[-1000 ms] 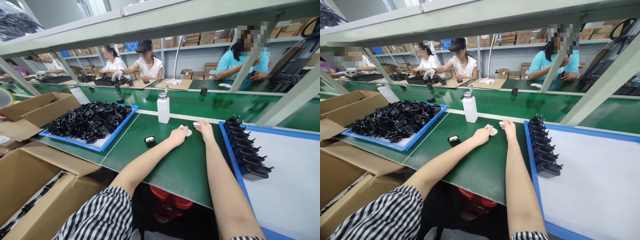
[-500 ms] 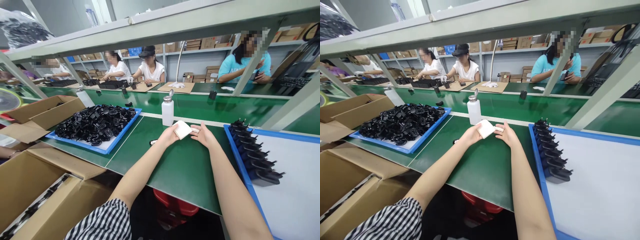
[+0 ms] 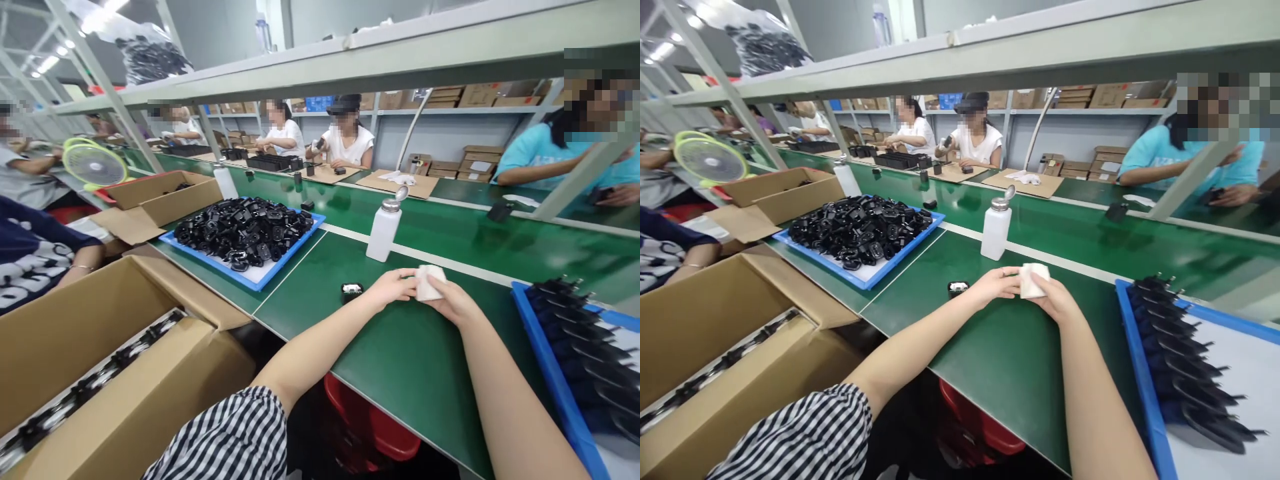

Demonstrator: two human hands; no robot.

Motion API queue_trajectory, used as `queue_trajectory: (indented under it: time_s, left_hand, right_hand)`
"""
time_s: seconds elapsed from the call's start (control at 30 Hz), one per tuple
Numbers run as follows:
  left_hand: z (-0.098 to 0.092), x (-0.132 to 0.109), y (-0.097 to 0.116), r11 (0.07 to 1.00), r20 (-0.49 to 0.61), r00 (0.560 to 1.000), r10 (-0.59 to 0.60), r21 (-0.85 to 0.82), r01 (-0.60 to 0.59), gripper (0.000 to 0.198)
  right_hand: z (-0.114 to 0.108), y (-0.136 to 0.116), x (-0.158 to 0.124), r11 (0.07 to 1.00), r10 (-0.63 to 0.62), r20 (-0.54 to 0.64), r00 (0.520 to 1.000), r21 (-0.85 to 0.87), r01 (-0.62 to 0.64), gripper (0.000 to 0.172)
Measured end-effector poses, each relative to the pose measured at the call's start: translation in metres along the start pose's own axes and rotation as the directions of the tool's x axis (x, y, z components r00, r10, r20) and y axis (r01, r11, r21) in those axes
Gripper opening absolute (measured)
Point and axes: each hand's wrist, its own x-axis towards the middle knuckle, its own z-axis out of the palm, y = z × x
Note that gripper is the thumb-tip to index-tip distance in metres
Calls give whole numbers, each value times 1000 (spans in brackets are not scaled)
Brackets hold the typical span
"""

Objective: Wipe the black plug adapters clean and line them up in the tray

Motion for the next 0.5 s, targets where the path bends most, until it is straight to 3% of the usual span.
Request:
queue_trajectory:
  time_s: [0.13, 0.2, 0.3, 0.33, 0.4, 0.5]
  left_hand:
    - [-3, -15, 22, 981, 16, 991, 129, 147, -130, 32]
    - [-13, -25, 34, 961, -6, 974, 227, 161, -223, 28]
    - [-43, -44, 42, 916, -155, 916, 370, 225, -332, 28]
    - [-55, -51, 40, 903, -197, 901, 386, 279, -326, 30]
    - [-77, -62, 31, 870, -207, 920, 332, 444, -215, 40]
    - [-92, -68, 10, 678, -191, 970, 149, 734, 41, 52]
  right_hand:
    - [-2, -3, 5, 991, -42, -217, 975, 113, 67, 18]
    - [-3, -3, 6, 990, -45, -222, 974, 120, 73, 18]
    - [-2, -3, 8, 987, -29, -207, 978, 151, 62, 17]
    - [-2, -3, 9, 985, -26, -202, 979, 161, 59, 16]
    - [-1, -2, 10, 986, -26, -184, 983, 157, 55, 15]
    - [3, -1, 11, 991, -25, -177, 984, 122, 47, 12]
